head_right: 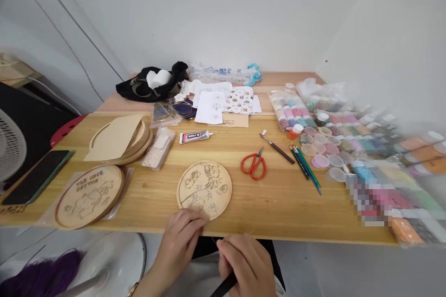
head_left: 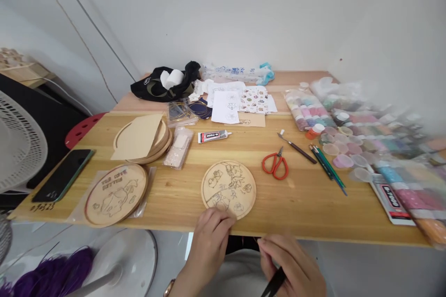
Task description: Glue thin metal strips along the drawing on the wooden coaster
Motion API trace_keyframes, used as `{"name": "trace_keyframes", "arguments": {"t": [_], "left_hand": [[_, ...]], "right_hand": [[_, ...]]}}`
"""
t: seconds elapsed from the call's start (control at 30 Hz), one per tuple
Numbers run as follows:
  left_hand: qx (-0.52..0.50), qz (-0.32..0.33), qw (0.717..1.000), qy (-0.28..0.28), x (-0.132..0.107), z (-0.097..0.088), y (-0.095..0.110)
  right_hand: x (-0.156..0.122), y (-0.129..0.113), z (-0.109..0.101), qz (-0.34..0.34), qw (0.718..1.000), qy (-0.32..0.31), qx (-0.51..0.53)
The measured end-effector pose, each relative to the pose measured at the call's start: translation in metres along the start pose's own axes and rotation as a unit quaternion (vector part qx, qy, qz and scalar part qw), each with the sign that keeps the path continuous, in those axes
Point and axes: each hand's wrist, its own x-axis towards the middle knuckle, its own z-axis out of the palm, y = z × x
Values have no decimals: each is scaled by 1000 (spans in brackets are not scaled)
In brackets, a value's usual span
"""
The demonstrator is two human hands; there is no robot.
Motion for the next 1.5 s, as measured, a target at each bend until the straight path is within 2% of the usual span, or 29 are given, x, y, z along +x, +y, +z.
{"name": "trace_keyframes", "arguments": {"t": [0.1,0.2,0.33,0.53,0.8,1.0,1.5], "left_hand": [[0,-2,1000,9,0,0,3],[-10,2,1000,-2,0,-1,8],[-28,7,999,-26,0,-4,13],[-4,3,999,-33,-4,-13,12],[58,13,997,-46,4,-25,2],[75,46,994,-71,16,-23,1],[92,77,983,-139,28,-21,-12]], "right_hand": [[-3,-2,10,0,1000,-13,11],[0,4,23,47,999,-6,-11],[4,19,34,68,995,-64,-17],[3,25,35,70,991,-111,-15],[11,19,40,119,980,-161,-17],[16,12,39,163,968,-188,-27],[20,5,39,199,953,-226,-35]]}}
